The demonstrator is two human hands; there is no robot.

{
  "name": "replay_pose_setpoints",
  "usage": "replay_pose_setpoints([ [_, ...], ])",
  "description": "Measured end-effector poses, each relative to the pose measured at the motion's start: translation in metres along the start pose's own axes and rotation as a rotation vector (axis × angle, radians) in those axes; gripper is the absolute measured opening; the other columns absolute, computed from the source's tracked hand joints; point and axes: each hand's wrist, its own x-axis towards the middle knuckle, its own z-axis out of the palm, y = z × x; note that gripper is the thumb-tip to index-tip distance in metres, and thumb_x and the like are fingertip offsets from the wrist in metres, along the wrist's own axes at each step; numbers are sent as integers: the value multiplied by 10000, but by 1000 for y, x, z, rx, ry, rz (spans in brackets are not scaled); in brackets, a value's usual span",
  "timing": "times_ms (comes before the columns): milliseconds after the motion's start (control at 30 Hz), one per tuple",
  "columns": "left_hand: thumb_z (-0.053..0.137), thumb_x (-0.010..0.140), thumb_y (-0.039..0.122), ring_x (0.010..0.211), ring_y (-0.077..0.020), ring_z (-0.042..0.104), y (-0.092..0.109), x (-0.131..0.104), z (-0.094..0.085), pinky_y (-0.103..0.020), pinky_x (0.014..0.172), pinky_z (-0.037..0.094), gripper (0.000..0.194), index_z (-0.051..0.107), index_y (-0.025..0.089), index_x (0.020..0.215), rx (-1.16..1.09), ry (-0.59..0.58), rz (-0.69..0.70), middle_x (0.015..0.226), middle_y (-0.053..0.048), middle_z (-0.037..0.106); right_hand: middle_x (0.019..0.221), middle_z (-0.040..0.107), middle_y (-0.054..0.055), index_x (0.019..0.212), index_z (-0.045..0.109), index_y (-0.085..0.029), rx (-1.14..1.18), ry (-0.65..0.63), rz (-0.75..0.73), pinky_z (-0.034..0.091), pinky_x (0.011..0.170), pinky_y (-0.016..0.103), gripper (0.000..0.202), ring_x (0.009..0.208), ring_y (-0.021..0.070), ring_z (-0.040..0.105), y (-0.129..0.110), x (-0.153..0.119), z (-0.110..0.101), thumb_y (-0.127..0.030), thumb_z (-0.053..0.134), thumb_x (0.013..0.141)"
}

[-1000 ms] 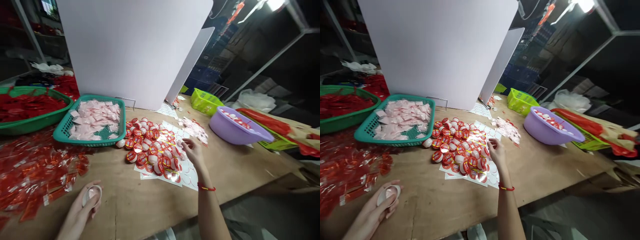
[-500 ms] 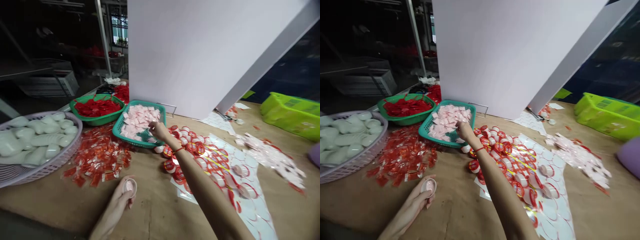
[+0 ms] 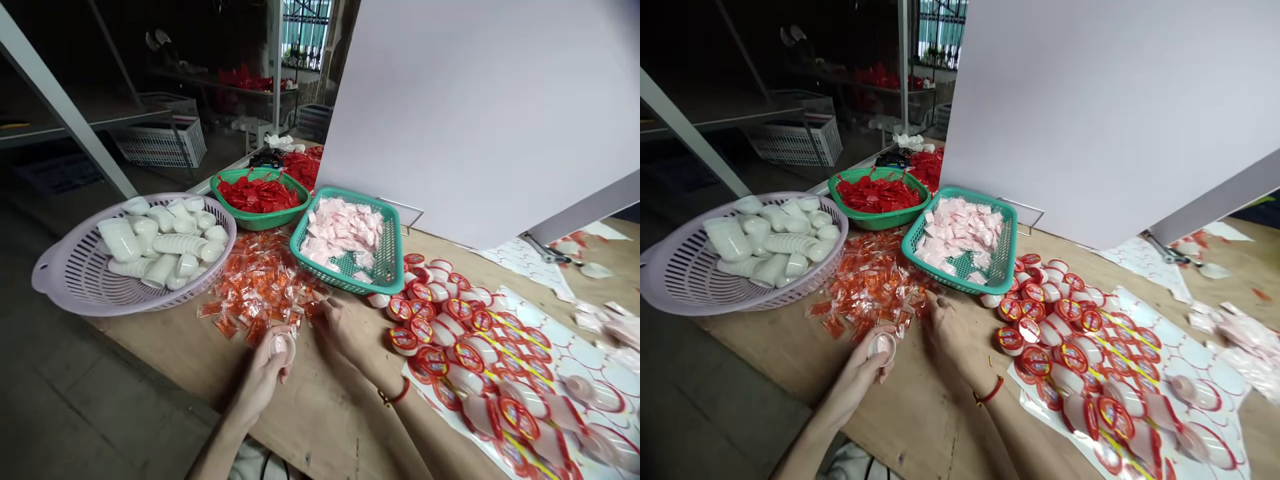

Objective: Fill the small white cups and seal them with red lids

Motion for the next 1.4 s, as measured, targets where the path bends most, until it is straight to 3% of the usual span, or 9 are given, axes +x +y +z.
replay_pose_setpoints([
  [233, 476, 669, 198, 500, -85, 386, -8, 3, 10, -207, 474, 296, 330, 494, 187, 998, 70, -10, -24, 606, 61, 436, 616, 614, 19, 751, 567, -162, 254, 148, 114, 373, 459, 217, 126, 473, 113, 512, -5, -16, -5, -166, 446, 787],
  [367, 501, 671, 210, 479, -81, 357, -13, 2, 22, -204, 459, 256, 334, 489, 178, 1004, 61, -51, -60, 568, 71, 418, 753, 648, 30, 887, 629, -178, 485, 17, -22, 432, 537, 208, 252, 604, 123, 580, -16, -36, -32, -89, 419, 781],
  [567, 519, 656, 141, 521, -85, 364, -19, -6, 37, -219, 500, 273, 421, 494, 166, 1075, 110, -280, -112, 580, 64, 445, 754, 585, 44, 768, 642, -157, 142, -196, -184, 375, 511, 204, 336, 589, 119, 545, -21, -54, -47, 69, 401, 701],
  [700, 539, 633, 129, 585, -85, 391, -14, -12, 40, -222, 544, 314, 385, 552, 170, 1016, 32, -425, -123, 693, 29, 487, 767, 591, 49, 871, 585, -141, 97, -94, -189, 371, 525, 222, 212, 636, 143, 534, -14, -66, -38, 0, 461, 772],
  [900, 529, 682, 237, 571, -89, 400, -15, -12, 58, -217, 524, 318, 429, 505, 175, 1105, 61, -236, -142, 732, 18, 512, 744, 582, 66, 854, 552, -151, 203, 206, -100, 399, 584, 269, 210, 663, 170, 482, -20, -98, -25, -42, 373, 833],
  [1067, 566, 663, 273, 590, -101, 427, -20, -11, 66, -224, 536, 344, 515, 468, 165, 1156, 114, -201, -162, 810, -8, 560, 859, 613, 66, 1083, 513, -152, 271, 110, -29, 411, 686, 305, 308, 774, 189, 470, -21, -114, -29, -79, 471, 786],
  [1200, 601, 594, 263, 608, -107, 454, -22, -9, 77, -225, 538, 370, 518, 500, 173, 1094, 160, -194, -155, 941, -39, 585, 896, 597, 69, 980, 583, -178, 161, 94, 52, 387, 688, 323, 224, 790, 197, 436, -18, -118, -28, -125, 541, 767],
  [1333, 604, 535, 288, 514, -83, 386, -25, -4, 92, -215, 457, 325, 486, 513, 164, 996, 220, -141, -121, 853, -28, 587, 937, 547, 77, 932, 608, -185, 259, 82, 128, 408, 687, 287, 182, 835, 185, 470, -12, -121, -30, -136, 510, 788],
  [1400, 604, 540, 316, 490, -82, 369, -27, -1, 95, -208, 442, 304, 504, 500, 166, 1010, 248, -132, -114, 729, 11, 555, 895, 561, 58, 999, 592, -190, 360, 99, 130, 426, 674, 260, 239, 792, 161, 507, 5, -126, -37, -124, 451, 817],
])
